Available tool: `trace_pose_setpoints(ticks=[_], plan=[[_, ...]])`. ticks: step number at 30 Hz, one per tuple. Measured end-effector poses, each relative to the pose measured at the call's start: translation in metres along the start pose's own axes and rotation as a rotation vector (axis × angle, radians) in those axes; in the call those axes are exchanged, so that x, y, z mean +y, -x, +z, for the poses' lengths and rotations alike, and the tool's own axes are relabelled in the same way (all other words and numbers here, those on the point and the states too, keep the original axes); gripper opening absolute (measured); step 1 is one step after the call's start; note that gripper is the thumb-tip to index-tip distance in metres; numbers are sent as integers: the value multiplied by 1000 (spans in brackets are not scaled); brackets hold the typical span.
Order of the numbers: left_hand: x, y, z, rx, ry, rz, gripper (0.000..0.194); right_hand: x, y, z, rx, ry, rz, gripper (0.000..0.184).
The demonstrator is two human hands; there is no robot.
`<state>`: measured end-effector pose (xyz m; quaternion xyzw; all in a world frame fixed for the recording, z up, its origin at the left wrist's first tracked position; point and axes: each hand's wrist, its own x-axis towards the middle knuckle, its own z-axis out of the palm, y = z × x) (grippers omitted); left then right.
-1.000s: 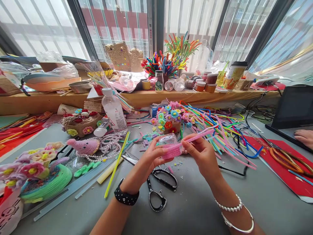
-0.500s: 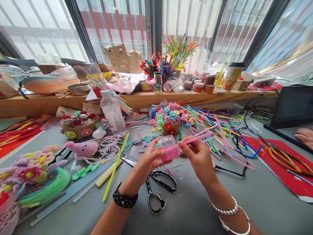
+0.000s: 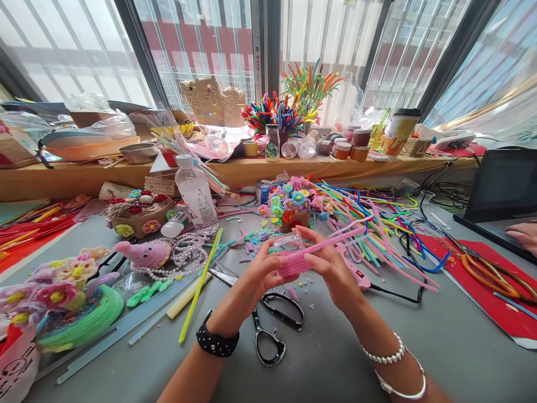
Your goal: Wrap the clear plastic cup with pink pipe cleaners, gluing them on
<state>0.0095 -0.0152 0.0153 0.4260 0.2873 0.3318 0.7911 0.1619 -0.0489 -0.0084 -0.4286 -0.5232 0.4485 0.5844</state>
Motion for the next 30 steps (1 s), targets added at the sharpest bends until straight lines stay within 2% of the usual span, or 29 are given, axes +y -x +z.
trace_pose_setpoints(ticks=[4,12,18,30], plan=[[-2,-3,-2,8,-76,25,49,-2,0,0,55,-8,-8,45],[-2,-3,1,43,-164,21,58,1,-1,1,36,58,-13,42],[-4,-4,2,87,-159,22,59,0,-1,0,44,159,-71,41],[-6,-5,0,98,-165,45,55,3,0,1,79,265,-117,40]])
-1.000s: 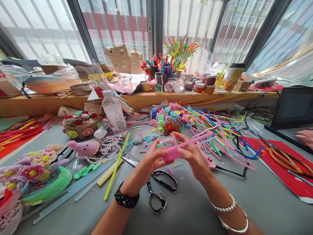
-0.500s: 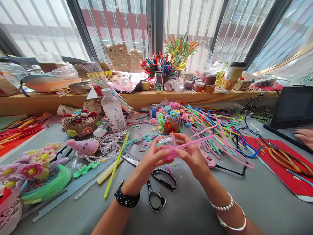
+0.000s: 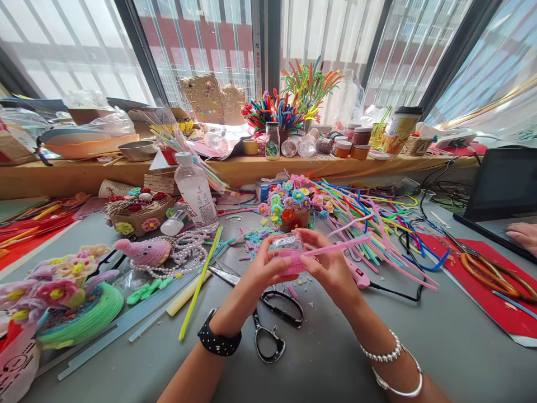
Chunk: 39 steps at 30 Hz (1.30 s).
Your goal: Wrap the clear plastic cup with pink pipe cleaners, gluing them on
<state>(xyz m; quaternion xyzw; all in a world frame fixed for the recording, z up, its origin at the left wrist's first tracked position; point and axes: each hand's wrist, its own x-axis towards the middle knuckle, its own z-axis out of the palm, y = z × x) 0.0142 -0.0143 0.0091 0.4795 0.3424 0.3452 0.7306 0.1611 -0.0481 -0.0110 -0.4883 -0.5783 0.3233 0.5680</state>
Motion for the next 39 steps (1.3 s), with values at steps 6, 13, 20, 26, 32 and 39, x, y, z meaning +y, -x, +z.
trace_pose_setpoints(ticks=[6,13,20,26,32,39], plan=[[7,4,-3,-96,14,7,50,-4,-2,-12,-160,53,-27,54],[11,5,-5,-70,-26,30,54,-8,-2,-13,-46,204,-99,61],[10,2,-6,283,-165,347,21,-3,-2,-10,75,179,-102,60],[6,1,-6,198,-123,303,21,-4,-1,-9,23,172,-93,60],[6,1,-6,185,-81,285,27,-6,-1,-7,35,234,-130,58],[4,-1,-5,99,-9,227,19,-5,1,-3,63,365,-224,56]])
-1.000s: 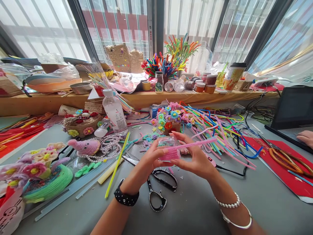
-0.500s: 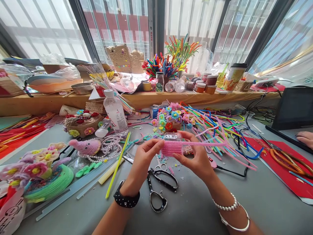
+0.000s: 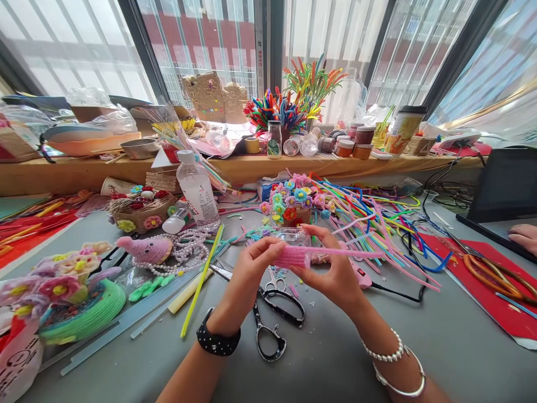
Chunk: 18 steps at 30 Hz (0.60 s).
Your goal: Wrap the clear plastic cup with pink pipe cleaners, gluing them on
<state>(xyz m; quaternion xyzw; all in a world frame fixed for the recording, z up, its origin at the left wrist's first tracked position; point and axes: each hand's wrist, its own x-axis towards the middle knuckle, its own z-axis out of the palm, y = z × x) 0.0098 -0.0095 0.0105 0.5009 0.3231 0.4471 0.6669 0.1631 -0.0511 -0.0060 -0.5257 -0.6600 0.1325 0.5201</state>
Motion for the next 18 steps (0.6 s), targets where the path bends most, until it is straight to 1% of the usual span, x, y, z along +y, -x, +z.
trace_pose_setpoints(ticks=[3,6,7,9,11,13,15,18], plan=[[-1,-2,-2,-5,-14,21,21,2,1,2,67,-11,-29,56],[-2,-3,-1,23,-37,34,27,5,2,6,174,-46,-44,59],[-3,-2,0,21,-13,20,31,5,3,8,203,-56,-48,60],[-5,-2,2,-29,69,-52,40,6,4,11,228,-72,-53,61],[-6,-2,3,-114,152,-140,48,6,5,14,215,-87,-59,61],[-8,-2,3,-163,201,-165,53,6,6,14,182,-100,-77,63],[-8,-3,-1,-145,245,-119,52,6,5,13,124,-108,-102,63],[-7,-6,-9,-87,294,-36,47,8,3,8,8,-111,-125,50]])
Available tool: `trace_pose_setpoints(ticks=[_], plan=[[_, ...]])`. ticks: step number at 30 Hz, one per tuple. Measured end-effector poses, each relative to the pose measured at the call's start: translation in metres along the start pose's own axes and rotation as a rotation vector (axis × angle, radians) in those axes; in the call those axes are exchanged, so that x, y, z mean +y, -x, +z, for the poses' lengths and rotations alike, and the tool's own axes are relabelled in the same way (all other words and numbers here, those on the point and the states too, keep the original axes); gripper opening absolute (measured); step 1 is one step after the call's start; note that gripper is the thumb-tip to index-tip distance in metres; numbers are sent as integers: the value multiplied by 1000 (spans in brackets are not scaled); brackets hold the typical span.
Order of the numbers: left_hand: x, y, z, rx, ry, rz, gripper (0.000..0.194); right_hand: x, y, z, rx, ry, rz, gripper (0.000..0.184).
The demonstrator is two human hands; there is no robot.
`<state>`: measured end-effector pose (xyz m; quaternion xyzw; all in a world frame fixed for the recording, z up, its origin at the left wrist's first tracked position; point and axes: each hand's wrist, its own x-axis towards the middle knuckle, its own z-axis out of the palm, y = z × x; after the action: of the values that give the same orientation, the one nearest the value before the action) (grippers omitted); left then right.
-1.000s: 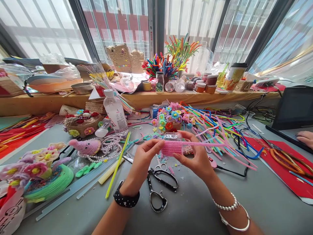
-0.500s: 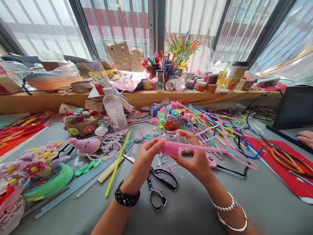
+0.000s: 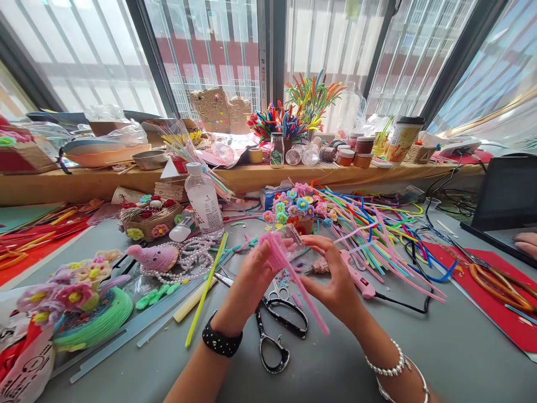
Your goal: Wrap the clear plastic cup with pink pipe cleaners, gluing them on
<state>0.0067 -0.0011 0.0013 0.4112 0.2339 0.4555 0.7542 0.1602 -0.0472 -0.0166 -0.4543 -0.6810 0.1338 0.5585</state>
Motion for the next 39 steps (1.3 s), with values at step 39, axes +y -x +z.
trace_pose_setpoints(ticks=[39], plan=[[4,9,13,55,-492,193,61,-9,-3,-3,-40,-447,248,14]])
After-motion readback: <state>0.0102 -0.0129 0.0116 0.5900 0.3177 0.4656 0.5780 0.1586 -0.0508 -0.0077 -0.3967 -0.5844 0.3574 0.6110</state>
